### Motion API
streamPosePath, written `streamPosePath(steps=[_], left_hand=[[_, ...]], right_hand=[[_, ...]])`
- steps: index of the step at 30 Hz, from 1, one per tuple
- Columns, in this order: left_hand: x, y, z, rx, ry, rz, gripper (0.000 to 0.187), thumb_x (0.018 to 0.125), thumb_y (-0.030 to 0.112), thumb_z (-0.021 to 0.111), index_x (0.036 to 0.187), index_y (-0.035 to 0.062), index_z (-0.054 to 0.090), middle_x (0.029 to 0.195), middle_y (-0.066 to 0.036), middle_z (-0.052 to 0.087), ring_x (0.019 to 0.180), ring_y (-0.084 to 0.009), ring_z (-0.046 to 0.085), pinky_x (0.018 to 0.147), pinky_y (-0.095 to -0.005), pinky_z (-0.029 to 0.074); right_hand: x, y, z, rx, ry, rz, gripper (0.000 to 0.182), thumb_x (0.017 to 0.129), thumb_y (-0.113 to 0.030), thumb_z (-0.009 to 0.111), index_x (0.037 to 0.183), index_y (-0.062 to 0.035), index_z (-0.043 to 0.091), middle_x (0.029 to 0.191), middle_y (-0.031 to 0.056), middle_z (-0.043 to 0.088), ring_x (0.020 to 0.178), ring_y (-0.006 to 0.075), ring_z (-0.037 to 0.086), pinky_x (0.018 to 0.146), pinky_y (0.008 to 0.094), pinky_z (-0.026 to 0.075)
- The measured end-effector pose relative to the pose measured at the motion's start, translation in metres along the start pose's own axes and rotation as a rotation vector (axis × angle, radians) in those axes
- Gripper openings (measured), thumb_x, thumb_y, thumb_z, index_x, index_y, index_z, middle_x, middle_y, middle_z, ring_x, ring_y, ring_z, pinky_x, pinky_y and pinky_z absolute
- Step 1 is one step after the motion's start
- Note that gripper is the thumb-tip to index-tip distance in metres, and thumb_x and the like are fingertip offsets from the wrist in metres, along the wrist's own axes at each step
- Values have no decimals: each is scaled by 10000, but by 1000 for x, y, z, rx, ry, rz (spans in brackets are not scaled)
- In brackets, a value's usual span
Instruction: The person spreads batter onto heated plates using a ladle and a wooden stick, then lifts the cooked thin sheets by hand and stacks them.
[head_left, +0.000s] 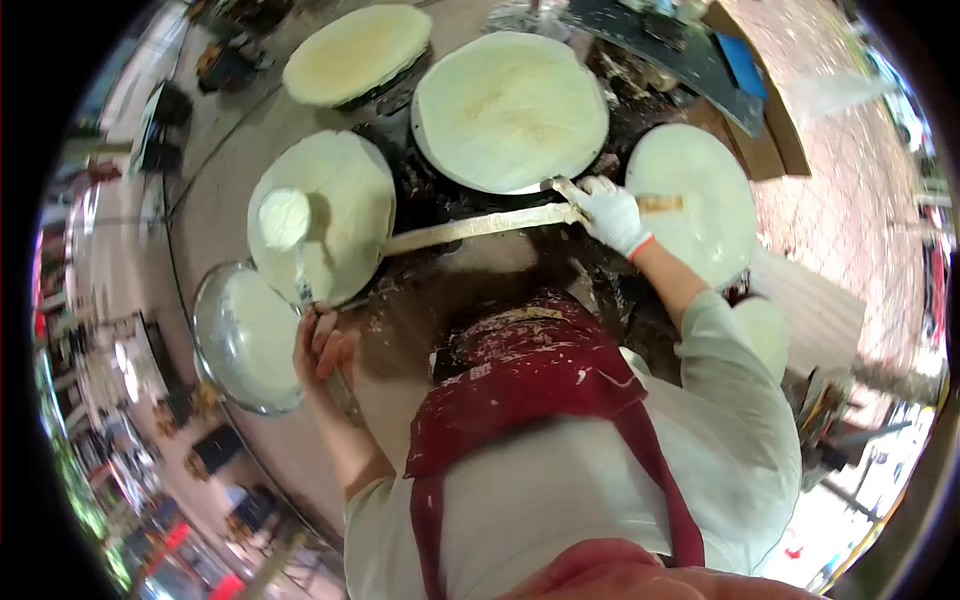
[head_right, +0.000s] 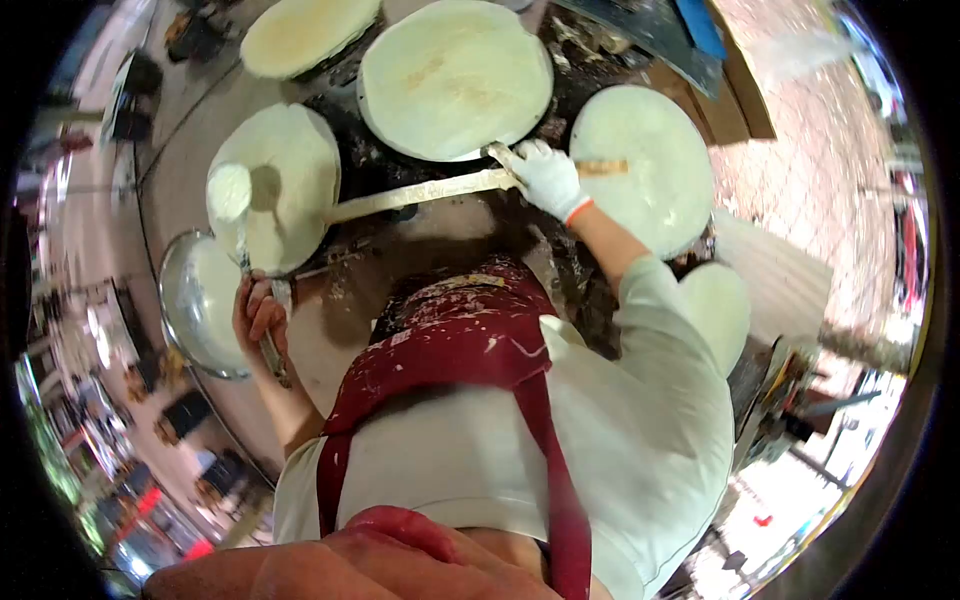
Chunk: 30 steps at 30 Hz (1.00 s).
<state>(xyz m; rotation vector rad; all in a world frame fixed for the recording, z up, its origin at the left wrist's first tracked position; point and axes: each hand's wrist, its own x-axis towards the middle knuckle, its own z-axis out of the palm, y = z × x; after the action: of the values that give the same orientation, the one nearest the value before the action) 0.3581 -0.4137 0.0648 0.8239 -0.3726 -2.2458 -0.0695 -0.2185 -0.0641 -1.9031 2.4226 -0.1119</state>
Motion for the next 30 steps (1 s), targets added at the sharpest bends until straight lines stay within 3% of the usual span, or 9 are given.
streamPosePath(steps=[1, 4, 7, 10, 13, 17, 24, 28, 30], left_hand=[[-17, -2, -2, 101, 206, 116, 268, 1032, 173, 371, 1103, -57, 488, 616, 3, 434, 329, -68, 336, 366, -226, 298], [-57, -15, -52, -249, -97, 182, 268, 1035, 174, 351, 1103, -59, 463, 629, -6, 432, 354, -78, 362, 424, -236, 310], [-97, -33, -68, -438, 145, 299, 166, 1019, 128, 381, 1016, -19, 459, 633, 5, 411, 333, -62, 314, 347, -220, 257], [-136, -61, -73, -432, 229, 401, 170, 1011, 118, 395, 1034, -40, 453, 653, 4, 420, 366, -55, 347, 417, -217, 305], [-166, -81, -92, -439, 289, 502, 189, 1010, 125, 396, 1050, -49, 459, 663, 7, 429, 397, -51, 382, 438, -219, 319], [-176, -90, -127, -458, 258, 587, 200, 1018, 136, 383, 1033, -44, 470, 662, 20, 429, 399, -40, 384, 443, -218, 329], [-179, -52, -174, -535, 229, 633, 209, 1030, 151, 364, 1054, -30, 466, 677, 35, 404, 417, -34, 359, 512, -222, 452], [-178, 11, -224, -360, 497, 611, 212, 1031, 164, 366, 1077, -18, 464, 683, 31, 394, 439, -38, 365, 486, -208, 403], [-182, 47, -269, -514, 335, 530, 217, 1032, 171, 367, 1082, -18, 460, 670, 35, 389, 441, -36, 364, 455, -214, 339]], right_hand=[[22, 9, -2, -77, 2, -142, 542, 815, -198, 619, 1335, -295, 498, 1079, 62, 584, 967, 268, 591, 715, 399, 535], [71, 36, 4, -112, 30, -446, 577, 806, -179, 614, 1354, -304, 484, 1174, 41, 579, 1079, 282, 566, 798, 399, 533], [111, 60, 22, -100, -30, -629, 653, 736, -136, 639, 1357, -266, 486, 1069, 24, 624, 1120, 271, 562, 815, 384, 525], [143, 65, 3, 51, 151, -752, 604, 665, -139, 749, 1240, -230, 589, 952, 45, 688, 875, 267, 669, 743, 378, 550], [184, 42, -72, -92, -142, -423, 386, 804, -197, 699, 1184, -225, 637, 985, 92, 697, 817, 254, 678, 714, 367, 551], [303, 63, -105, 32, 71, -411, 429, 818, -266, 708, 1238, -256, 615, 984, 143, 677, 858, 324, 662, 749, 404, 520], [300, -131, -213, -235, 229, -294, 421, 893, -342, 621, 1304, -284, 545, 1000, 111, 687, 857, 313, 672, 741, 414, 532], [286, -251, -150, -200, 244, -391, 291, 939, -250, 539, 1223, -215, 593, 964, 115, 684, 793, 279, 681, 666, 383, 554], [283, -311, -109, -208, 233, -435, 231, 919, -193, 532, 1130, -134, 607, 920, 129, 677, 762, 281, 676, 640, 384, 551]])
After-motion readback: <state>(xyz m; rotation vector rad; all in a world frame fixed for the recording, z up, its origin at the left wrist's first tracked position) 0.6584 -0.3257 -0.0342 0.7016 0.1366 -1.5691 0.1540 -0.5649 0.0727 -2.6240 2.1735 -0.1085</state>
